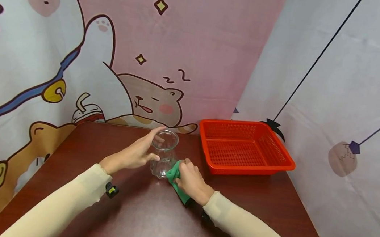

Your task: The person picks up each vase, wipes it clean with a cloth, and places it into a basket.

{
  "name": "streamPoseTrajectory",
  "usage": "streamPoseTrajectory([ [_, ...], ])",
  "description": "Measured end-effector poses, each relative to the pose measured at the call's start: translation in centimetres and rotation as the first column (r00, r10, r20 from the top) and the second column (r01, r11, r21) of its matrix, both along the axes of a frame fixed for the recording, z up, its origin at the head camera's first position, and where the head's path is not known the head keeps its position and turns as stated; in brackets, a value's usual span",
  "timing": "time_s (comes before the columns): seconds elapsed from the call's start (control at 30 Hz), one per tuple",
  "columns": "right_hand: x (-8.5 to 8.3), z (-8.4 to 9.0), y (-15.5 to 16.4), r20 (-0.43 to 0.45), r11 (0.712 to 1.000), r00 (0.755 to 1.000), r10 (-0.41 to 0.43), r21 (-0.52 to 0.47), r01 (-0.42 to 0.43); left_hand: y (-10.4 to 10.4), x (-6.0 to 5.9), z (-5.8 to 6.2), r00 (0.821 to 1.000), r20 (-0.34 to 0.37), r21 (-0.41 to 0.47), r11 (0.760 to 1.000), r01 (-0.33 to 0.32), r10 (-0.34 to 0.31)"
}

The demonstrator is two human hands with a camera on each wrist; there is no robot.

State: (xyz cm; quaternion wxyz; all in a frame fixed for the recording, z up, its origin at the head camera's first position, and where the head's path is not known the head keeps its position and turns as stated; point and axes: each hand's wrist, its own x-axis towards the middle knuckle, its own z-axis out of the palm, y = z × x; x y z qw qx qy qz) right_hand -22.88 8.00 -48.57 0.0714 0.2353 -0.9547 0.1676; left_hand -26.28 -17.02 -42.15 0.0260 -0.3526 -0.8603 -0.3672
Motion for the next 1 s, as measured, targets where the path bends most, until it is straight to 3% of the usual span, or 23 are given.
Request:
streamPoseTrajectory([
  [0.5, 0.14, -0.05, 0.05, -0.037, 1.000, 0.999, 0.013, 0.010, -0.012, 0.17, -0.11, -0.07, 1.000, -0.001, 0.011, 1.000, 0.014, -0.014],
  [1.0, 0.00, -0.01, -0.11, -0.017, 1.000, 0.999, 0.028, 0.008, -0.028, 0.12, 0.03, 0.09, 1.000, 0.021, 0.003, 1.000, -0.010, 0.010],
])
